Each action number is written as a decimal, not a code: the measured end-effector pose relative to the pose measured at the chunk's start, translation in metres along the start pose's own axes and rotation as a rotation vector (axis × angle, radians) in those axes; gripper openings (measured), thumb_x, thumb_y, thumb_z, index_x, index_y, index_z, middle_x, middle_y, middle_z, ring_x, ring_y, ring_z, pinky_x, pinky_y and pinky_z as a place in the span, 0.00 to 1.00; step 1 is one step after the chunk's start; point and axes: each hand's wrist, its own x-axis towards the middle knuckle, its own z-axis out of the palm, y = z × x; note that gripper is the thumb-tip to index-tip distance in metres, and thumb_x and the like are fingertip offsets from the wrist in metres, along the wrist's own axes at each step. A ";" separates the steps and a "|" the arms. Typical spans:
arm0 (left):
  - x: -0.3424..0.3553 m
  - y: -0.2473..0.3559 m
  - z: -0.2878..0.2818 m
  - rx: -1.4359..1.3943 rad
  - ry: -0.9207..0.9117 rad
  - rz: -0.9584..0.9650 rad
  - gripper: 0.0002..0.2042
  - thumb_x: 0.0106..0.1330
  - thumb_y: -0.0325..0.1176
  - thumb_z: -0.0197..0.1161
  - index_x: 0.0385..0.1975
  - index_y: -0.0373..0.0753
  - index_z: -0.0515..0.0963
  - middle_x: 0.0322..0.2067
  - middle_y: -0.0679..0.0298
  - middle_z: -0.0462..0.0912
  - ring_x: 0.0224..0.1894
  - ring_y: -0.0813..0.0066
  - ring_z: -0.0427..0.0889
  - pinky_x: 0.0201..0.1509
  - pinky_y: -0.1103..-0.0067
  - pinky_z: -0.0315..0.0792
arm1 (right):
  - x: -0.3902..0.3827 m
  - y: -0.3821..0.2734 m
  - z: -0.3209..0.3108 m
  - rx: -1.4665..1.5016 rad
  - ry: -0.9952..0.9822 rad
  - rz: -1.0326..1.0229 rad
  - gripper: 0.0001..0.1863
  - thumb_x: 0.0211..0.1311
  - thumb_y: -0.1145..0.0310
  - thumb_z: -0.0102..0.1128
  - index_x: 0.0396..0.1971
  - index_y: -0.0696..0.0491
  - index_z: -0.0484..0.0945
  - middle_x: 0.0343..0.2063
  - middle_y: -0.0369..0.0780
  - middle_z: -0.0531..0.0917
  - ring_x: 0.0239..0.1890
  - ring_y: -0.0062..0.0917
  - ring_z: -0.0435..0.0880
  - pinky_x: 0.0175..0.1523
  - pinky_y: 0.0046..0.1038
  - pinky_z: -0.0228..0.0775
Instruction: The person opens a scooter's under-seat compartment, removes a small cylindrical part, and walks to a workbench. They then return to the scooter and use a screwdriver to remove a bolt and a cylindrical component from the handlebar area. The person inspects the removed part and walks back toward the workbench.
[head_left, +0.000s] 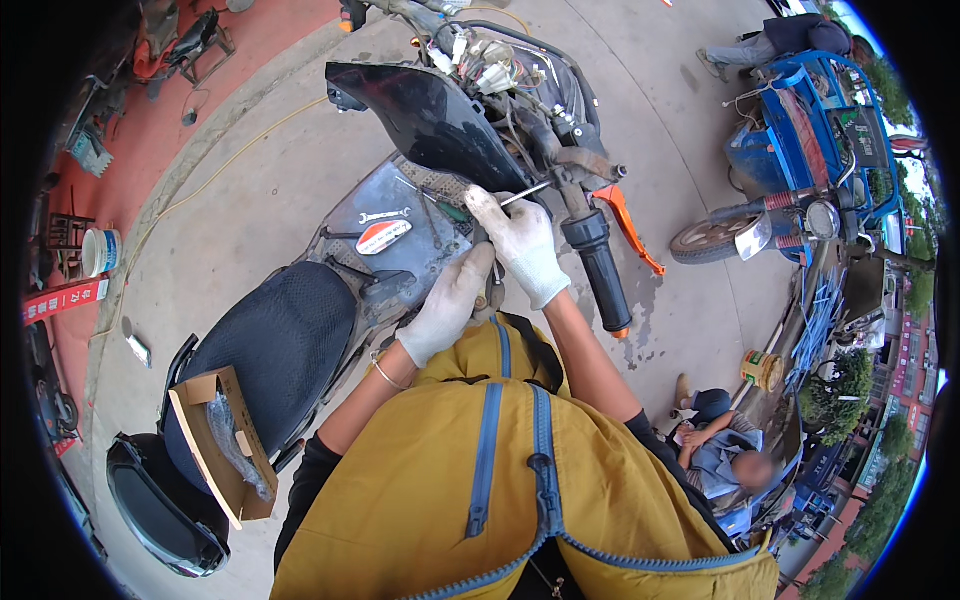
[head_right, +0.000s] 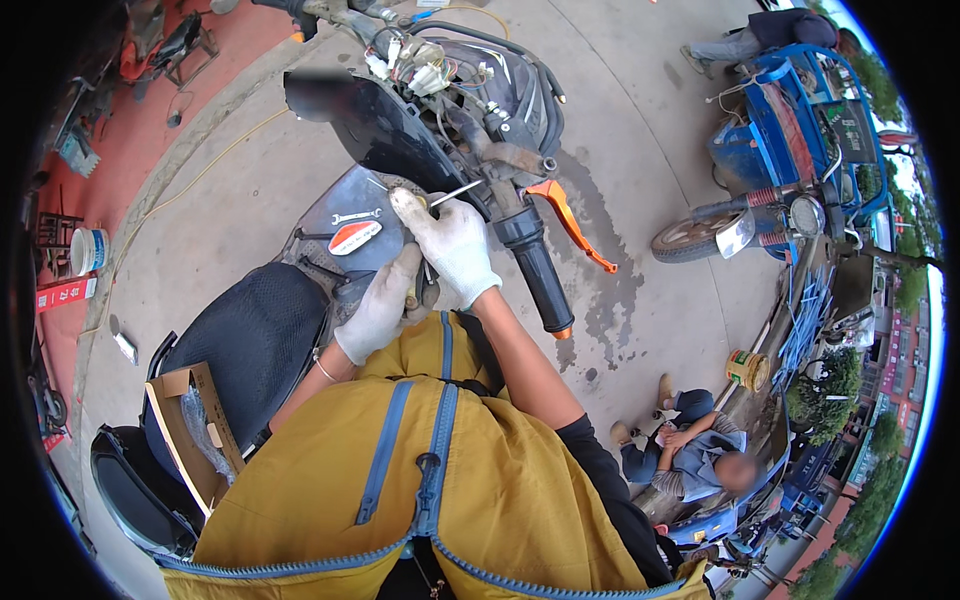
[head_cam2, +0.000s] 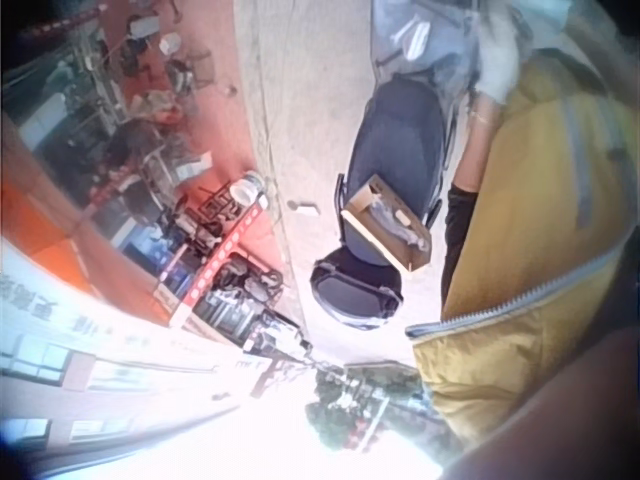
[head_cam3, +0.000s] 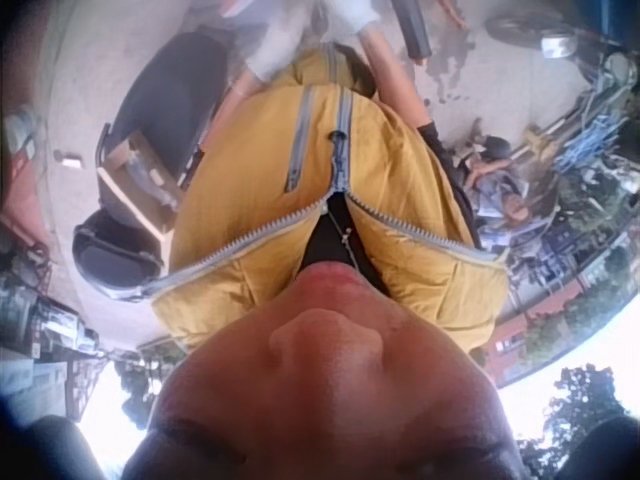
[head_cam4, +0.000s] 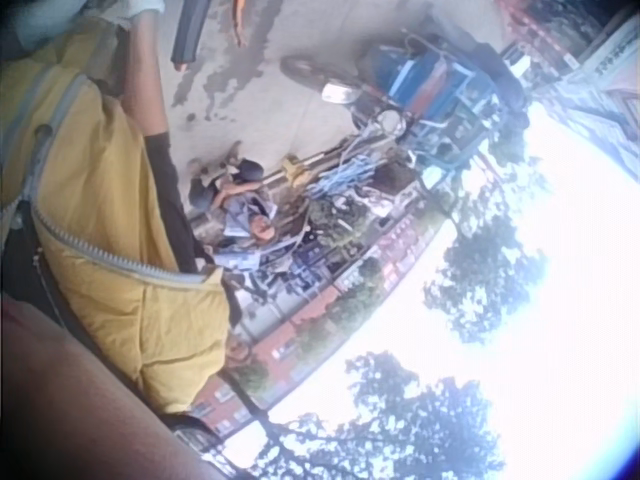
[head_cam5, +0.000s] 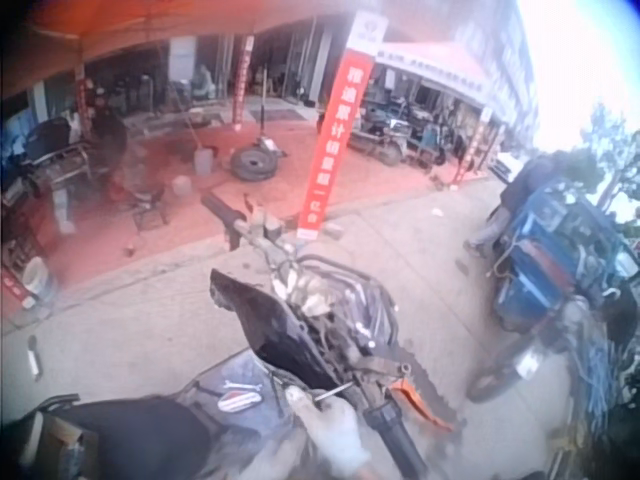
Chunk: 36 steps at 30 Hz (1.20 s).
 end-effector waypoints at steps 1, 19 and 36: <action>-0.007 0.008 0.001 -0.164 -0.081 -0.112 0.25 0.69 0.58 0.43 0.38 0.38 0.70 0.18 0.71 0.67 0.15 0.87 0.56 0.18 0.87 0.54 | 0.001 0.000 -0.001 0.117 -0.046 0.019 0.22 0.58 0.53 0.62 0.35 0.61 0.81 0.25 0.37 0.81 0.28 0.16 0.75 0.35 0.21 0.68; -0.030 0.034 -0.026 0.214 -0.014 -0.023 0.21 0.62 0.38 0.57 0.50 0.30 0.66 0.36 0.59 0.78 0.29 0.80 0.77 0.31 0.85 0.71 | -0.019 -0.014 0.015 0.639 -0.037 0.055 0.23 0.71 0.55 0.42 0.45 0.63 0.73 0.35 0.42 0.79 0.37 0.25 0.79 0.45 0.28 0.72; 0.003 0.041 -0.033 0.965 0.212 0.465 0.18 0.49 0.35 0.66 0.40 0.36 0.73 0.32 0.54 0.79 0.34 0.58 0.81 0.40 0.72 0.73 | -0.018 -0.018 0.000 0.790 0.087 -0.031 0.21 0.70 0.61 0.44 0.46 0.67 0.71 0.39 0.50 0.80 0.41 0.33 0.81 0.51 0.32 0.73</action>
